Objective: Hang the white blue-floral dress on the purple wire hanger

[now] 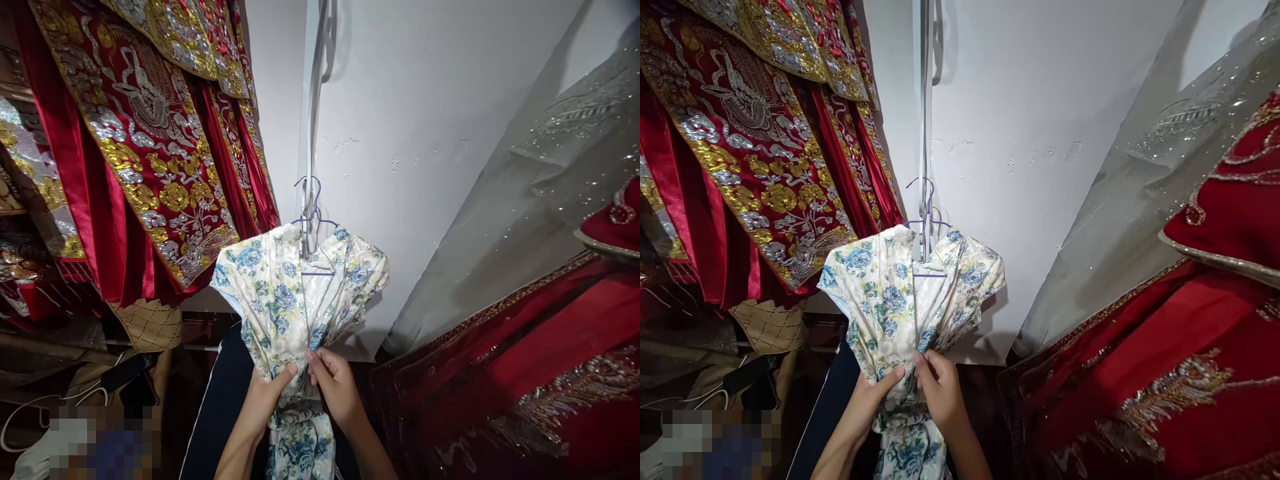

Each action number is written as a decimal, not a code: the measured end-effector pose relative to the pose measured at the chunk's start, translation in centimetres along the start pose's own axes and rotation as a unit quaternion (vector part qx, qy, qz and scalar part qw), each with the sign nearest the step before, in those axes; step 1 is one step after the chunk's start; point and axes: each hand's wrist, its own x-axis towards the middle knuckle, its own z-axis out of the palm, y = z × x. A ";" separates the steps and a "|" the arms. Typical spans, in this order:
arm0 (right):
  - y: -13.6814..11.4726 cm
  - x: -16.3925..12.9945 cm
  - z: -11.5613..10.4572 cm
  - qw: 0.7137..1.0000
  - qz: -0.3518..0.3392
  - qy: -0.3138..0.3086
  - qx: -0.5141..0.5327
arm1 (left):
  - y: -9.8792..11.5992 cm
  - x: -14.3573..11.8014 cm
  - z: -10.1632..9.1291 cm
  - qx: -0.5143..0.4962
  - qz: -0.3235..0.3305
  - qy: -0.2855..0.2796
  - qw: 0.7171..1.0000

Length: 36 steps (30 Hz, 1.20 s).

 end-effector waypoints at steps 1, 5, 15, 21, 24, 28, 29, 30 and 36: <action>-0.2 0.0 0.0 1.000 0.004 0.007 0.010 | -0.4 0.1 -0.1 0.024 0.008 0.021 0.999; -1.2 0.2 0.0 0.995 0.038 0.029 0.084 | -2.0 0.0 0.8 0.178 0.174 0.210 0.945; -2.6 0.6 0.0 0.987 0.092 -0.042 0.126 | -3.4 -0.2 3.4 0.211 0.243 -0.065 0.945; -9.8 8.9 -3.4 0.983 0.011 0.049 0.175 | -4.2 -1.8 2.5 0.231 0.172 -0.069 0.955; -14.4 12.3 -4.5 0.972 -0.056 0.052 0.225 | -5.5 -2.0 3.3 0.266 0.167 -0.109 0.943; -15.8 11.6 -4.0 0.978 -0.119 0.040 0.167 | -4.4 -0.3 4.2 0.284 0.157 -0.139 0.935; -15.5 11.0 -3.7 0.981 -0.130 0.039 0.141 | -3.3 0.3 4.5 0.276 0.158 -0.138 0.938; -15.0 10.5 -3.5 0.983 -0.137 0.039 0.118 | -1.8 0.9 4.8 0.256 0.161 -0.137 0.943; -15.1 9.3 -3.5 0.977 -0.194 0.055 0.062 | 11.3 4.5 8.0 0.131 0.349 -0.117 0.921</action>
